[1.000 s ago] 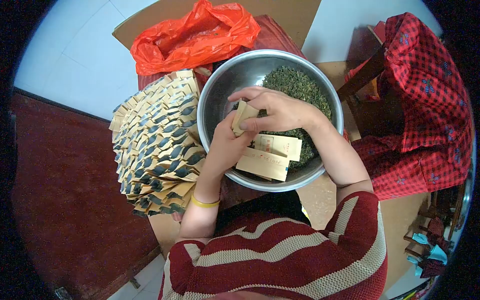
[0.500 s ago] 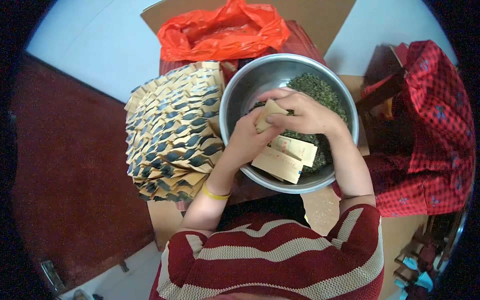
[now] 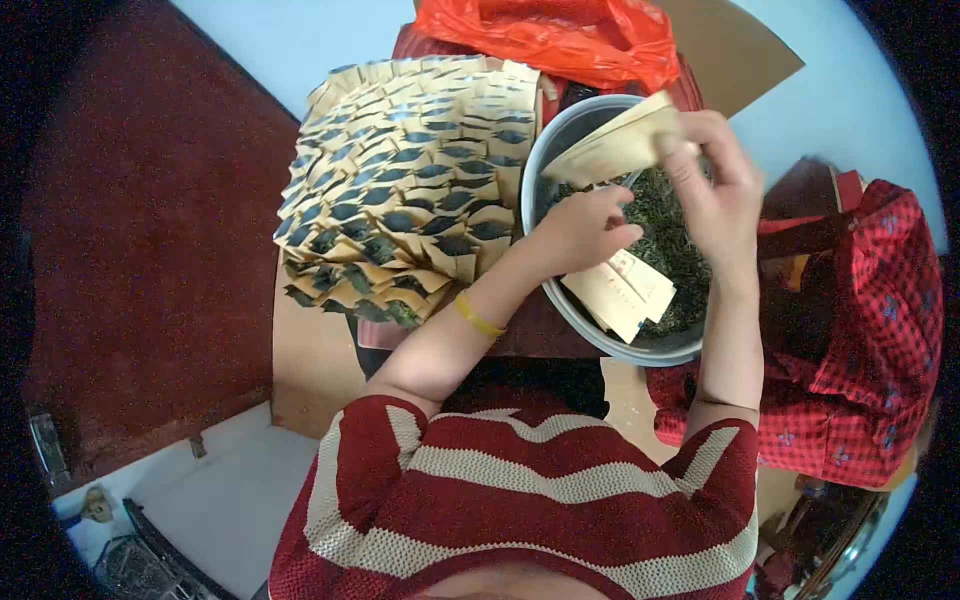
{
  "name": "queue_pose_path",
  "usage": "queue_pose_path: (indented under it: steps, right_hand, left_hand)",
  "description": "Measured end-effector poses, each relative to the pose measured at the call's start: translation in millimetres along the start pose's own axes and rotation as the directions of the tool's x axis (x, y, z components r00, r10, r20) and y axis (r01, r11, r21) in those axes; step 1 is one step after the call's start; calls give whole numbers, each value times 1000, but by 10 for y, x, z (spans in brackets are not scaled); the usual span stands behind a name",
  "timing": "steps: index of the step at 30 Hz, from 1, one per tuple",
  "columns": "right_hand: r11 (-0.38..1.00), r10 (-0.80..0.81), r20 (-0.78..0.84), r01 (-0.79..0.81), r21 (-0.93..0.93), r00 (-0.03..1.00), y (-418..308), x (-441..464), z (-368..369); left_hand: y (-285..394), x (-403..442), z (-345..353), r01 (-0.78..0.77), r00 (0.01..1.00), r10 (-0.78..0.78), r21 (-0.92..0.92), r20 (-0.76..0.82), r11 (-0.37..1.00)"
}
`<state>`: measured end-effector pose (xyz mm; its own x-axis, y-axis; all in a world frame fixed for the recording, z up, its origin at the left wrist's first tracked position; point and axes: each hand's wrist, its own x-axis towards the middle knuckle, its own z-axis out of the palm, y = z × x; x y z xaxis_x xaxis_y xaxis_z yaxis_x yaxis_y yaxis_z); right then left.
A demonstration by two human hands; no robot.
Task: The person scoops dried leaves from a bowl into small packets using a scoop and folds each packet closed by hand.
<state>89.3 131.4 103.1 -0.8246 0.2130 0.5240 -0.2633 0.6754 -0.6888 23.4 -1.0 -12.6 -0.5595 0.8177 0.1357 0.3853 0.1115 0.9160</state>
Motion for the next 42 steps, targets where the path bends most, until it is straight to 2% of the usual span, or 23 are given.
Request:
queue_pose_path:
  steps: [1, 2, 3, 4, 5, 8, 10, 12, 14, 15, 19, 20, 21, 23, 24, 27, 31, 34, 37, 39, 40, 41, 42]
  right_hand:
    - [992, -112, 79, 116, -49, 991, -104, -11, 104]
    - [965, -226, 179, 245, -90, 957, -259, -7, 246]
    - [950, -277, 243, 304, -78, 929, -390, -20, 400]
    - [931, -327, 306, 361, -61, 894, -492, -43, 543]
    - [903, -380, 347, 425, -61, 857, -563, -71, 660]
    - [829, -490, 440, 558, -31, 753, -600, -188, 1038]
    - [803, -469, 531, 591, -78, 706, -649, -288, 1145]
    - [851, -383, 641, 523, -35, 666, -665, -354, 1177]
    - [882, -388, 581, 471, 8, 716, -584, -305, 1055]
    - [908, -378, 514, 417, 42, 770, -531, -265, 951]
    - [972, -132, 385, 195, -129, 914, -210, -77, 442]
    - [993, 4, 349, 39, -115, 937, -121, -77, 316]
    - [990, 132, 315, -111, -84, 940, -17, -78, 219]
    - [949, 293, 406, -213, -230, 865, 201, -149, -2]
    - [919, 367, 478, -230, -320, 798, 268, -198, -83]
    - [951, 303, 691, -161, -264, 656, 366, -412, -110]
    - [929, 370, 799, -202, -310, 474, 282, -519, -1]
    - [937, 344, 807, -223, -267, 480, 320, -482, 37]
    - [963, 204, 765, -268, -42, 611, 517, -323, -14]
    - [892, 267, 697, -445, 83, 665, 718, -191, 50]
    - [831, 295, 711, -539, 138, 639, 803, -96, 72]
    - [775, 336, 718, -612, 157, 609, 819, -2, 103]
    - [711, 373, 726, -681, 177, 578, 841, 91, 127]
  left_hand:
    - [-11, 20, 38, -21, 1000, 21, 87, 0, 996]
    - [-112, 53, 157, -252, 945, 274, 137, -177, 958]
    - [-202, 79, 250, -452, 798, 506, 230, -328, 862]
    - [-121, 23, 264, -521, 691, 545, 196, -475, 831]
    - [-43, -5, 221, -521, 685, 546, 200, -482, 830]
    - [178, -84, 33, -182, 968, 211, 199, -133, 963]
    - [252, -98, -37, 49, 990, -82, 270, 113, 962]
    - [237, -69, -27, 78, 978, -133, 315, 158, 946]
    - [164, -283, -74, -160, 982, 178, 234, -57, 959]
    - [96, -285, -75, -177, 981, 190, 220, -39, 959]
    - [-298, 110, 155, -447, 758, 460, 145, -461, 882]
    - [-249, 192, 13, -252, 952, 198, -230, -235, 940]
    - [-272, 275, 71, -219, 931, 62, -416, -359, 883]
    - [-235, 194, -4, -29, 961, -151, -624, -233, 781]
    - [-194, 178, -8, -41, 962, -149, -666, -227, 745]
    - [-80, 140, -44, 1, 964, -169, -630, -206, 776]
    - [-92, 130, -36, 22, 973, -150, -581, -174, 813]
    - [-78, 117, -54, 28, 977, -151, -612, -150, 790]
    - [-25, 100, -61, 29, 973, -164, -625, -160, 780]
    - [3, 114, -38, -54, 932, -109, -430, -346, 901]
    - [39, 90, -63, -67, 902, 9, -119, -432, 991]
    - [95, 79, -86, -75, 905, 19, -114, -425, 991]
    - [146, 76, -107, -190, 892, 212, 93, -399, 977]
